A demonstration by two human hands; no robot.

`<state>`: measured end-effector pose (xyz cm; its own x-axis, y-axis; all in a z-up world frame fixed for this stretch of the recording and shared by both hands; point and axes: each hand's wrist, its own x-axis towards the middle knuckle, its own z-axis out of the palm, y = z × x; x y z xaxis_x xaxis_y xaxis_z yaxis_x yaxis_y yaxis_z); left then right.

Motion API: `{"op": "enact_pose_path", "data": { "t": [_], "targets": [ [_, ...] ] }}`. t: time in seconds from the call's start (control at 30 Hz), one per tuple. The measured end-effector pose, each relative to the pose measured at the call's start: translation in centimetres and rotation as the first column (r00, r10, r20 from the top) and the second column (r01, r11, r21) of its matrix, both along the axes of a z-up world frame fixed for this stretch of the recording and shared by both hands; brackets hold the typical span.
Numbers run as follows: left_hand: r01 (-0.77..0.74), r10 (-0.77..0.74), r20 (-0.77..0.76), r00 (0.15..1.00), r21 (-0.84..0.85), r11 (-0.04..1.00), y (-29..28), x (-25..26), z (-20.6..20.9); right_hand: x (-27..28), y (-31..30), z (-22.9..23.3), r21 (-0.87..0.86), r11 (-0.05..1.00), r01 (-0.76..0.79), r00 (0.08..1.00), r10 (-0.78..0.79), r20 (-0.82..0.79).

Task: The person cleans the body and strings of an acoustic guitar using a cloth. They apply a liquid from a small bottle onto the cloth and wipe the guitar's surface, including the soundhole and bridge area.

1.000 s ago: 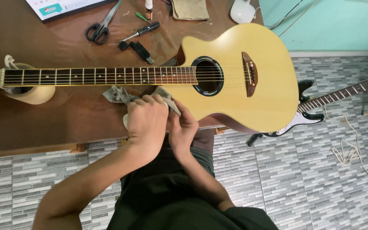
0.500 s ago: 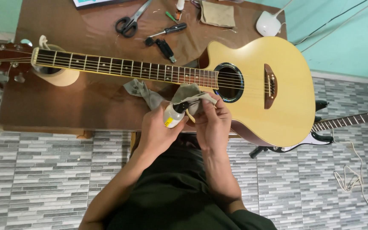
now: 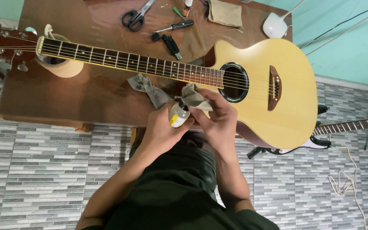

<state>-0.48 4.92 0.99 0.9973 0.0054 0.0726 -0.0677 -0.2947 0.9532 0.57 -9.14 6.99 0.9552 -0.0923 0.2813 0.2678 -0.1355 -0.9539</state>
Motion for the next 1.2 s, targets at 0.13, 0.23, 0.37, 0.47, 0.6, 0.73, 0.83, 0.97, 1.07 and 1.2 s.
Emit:
{"op": "enact_pose_path", "data": {
  "t": [0.13, 0.23, 0.37, 0.47, 0.6, 0.73, 0.83, 0.97, 1.07, 1.2],
  "targets": [
    [0.135, -0.171, -0.101, 0.98, -0.293, 0.947, -0.3, -0.5, -1.8, 2.9, -1.0, 0.7, -0.246, 0.969, -0.031, 0.999, 0.035, 0.015],
    [0.201, -0.246, -0.096, 0.964, -0.336, 0.92, -0.7, -0.7, -1.9, 7.3, -2.4, 0.3, -0.591, 0.803, -0.072, 0.996, 0.086, -0.004],
    [0.22, -0.287, -0.148, 0.946, -0.355, 0.909, -0.5, -1.0, -2.0, 6.4, -1.2, 3.3, -0.759, 0.637, -0.134, 0.985, 0.002, -0.172],
    [0.174, -0.199, -0.084, 0.976, -0.24, 0.955, -0.5, -1.0, -2.2, 4.4, -1.0, 3.9, -0.636, 0.753, -0.172, 0.971, 0.02, -0.239],
    [0.133, -0.142, -0.067, 0.988, -0.12, 0.984, -0.5, -1.0, -1.2, 4.6, -2.8, 2.2, -0.542, 0.82, -0.185, 0.982, 0.128, -0.141],
    [0.087, -0.088, -0.074, 0.993, -0.007, 0.996, -0.5, -1.1, -0.7, 3.0, -1.4, 4.5, -0.477, 0.838, -0.265, 0.961, 0.269, -0.063],
    [-0.061, 0.059, 0.051, 0.997, 0.036, 0.997, -1.0, -1.0, -2.4, 1.0, -0.3, 3.8, -0.591, 0.792, -0.151, 0.963, 0.254, 0.093],
    [-0.145, 0.134, 0.134, 0.982, 0.072, 0.987, -0.7, -1.0, -1.9, -0.1, 0.5, 2.2, -0.603, 0.796, -0.054, 0.938, 0.247, 0.242],
    [-0.213, 0.176, 0.195, 0.965, 0.189, 0.959, -0.5, -0.8, -2.7, -0.4, 1.4, 1.3, -0.547, 0.837, 0.006, 0.914, 0.217, 0.342],
    [-0.265, 0.171, 0.266, 0.949, 0.373, 0.889, -0.1, -0.8, -1.8, -0.9, 1.7, -0.9, -0.496, 0.851, 0.173, 0.831, 0.144, 0.537]
  ]
}}
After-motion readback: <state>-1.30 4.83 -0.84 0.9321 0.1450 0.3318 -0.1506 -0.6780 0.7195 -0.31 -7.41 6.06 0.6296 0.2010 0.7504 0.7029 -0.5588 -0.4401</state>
